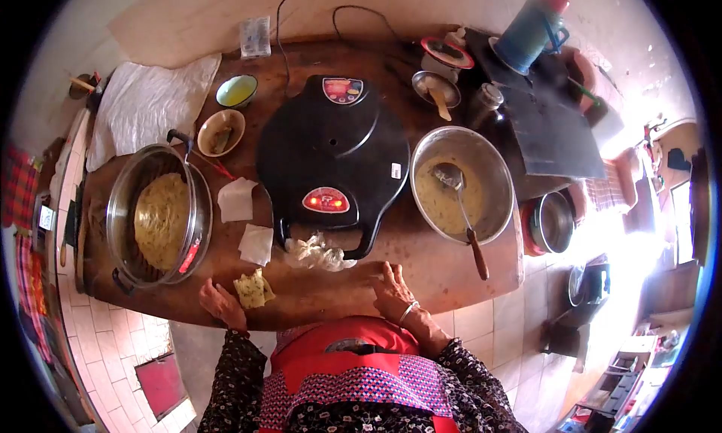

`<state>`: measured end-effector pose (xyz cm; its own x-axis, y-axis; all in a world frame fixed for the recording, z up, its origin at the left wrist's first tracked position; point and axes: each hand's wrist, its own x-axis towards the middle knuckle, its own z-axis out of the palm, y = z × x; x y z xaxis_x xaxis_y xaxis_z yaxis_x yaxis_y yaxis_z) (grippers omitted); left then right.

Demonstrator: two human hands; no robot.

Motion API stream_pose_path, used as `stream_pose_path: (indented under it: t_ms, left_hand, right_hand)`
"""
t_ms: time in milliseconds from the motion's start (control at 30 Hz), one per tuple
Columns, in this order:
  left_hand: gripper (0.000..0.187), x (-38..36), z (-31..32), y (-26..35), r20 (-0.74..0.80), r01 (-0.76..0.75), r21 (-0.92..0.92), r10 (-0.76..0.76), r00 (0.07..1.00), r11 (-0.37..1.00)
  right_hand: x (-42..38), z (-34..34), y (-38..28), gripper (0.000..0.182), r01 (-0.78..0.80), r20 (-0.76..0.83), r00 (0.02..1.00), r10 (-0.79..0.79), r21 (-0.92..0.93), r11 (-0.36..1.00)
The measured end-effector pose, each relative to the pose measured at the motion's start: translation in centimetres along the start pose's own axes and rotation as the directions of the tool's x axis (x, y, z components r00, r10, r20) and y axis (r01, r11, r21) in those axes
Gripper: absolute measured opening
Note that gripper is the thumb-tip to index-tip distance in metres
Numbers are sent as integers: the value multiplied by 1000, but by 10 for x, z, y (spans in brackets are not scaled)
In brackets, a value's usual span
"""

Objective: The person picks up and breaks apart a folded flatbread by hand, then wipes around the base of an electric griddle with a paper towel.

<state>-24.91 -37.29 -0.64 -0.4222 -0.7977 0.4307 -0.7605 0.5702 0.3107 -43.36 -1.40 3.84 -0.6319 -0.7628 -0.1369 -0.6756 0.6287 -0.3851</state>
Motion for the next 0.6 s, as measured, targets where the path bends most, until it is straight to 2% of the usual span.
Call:
stream_pose_path:
  t_ms: [67, 133, 200, 333, 400, 500, 533, 600]
  left_hand:
    - [26, 1, -1, 1, -55, -75, 68, 78, 995, 995]
    - [26, 0, 3, -2, -46, -73, 69, 76, 996, 995]
    - [26, 1, 1, -3, -42, -69, 78, 73, 996, 995]
    - [25, 2, -3, 3, -24, -42, 45, 43, 999, 998]
    - [24, 1, -2, 2, -43, -53, 51, 55, 998, 997]
    - [24, -2, -2, 4, -37, -44, 85, 48, 998, 995]
    - [25, 1, 0, 6, -14, -2, 38, 3, 1000, 999]
    - [25, 1, -5, 5, 15, 49, 10, -49, 999, 999]
  right_hand:
    - [2, 0, 0, 53, 1, 39, 999, -1, 5, 1000]
    - [2, -10, -1, 51, -8, 77, 997, 7, 3, 1000]
    - [3, -17, -6, 53, -54, 50, 998, 47, 144, 988]
    - [6, -14, -8, 52, -73, 43, 997, 71, 66, 995]
    - [5, -21, -11, 59, -84, 85, 993, 80, 45, 995]
    - [4, -19, -7, 58, -39, 83, 996, 36, 29, 999]
    - [7, -22, -6, 58, -28, 79, 997, 26, 24, 999]
    - [3, -23, -10, 50, 1, 32, 999, -4, 90, 996]
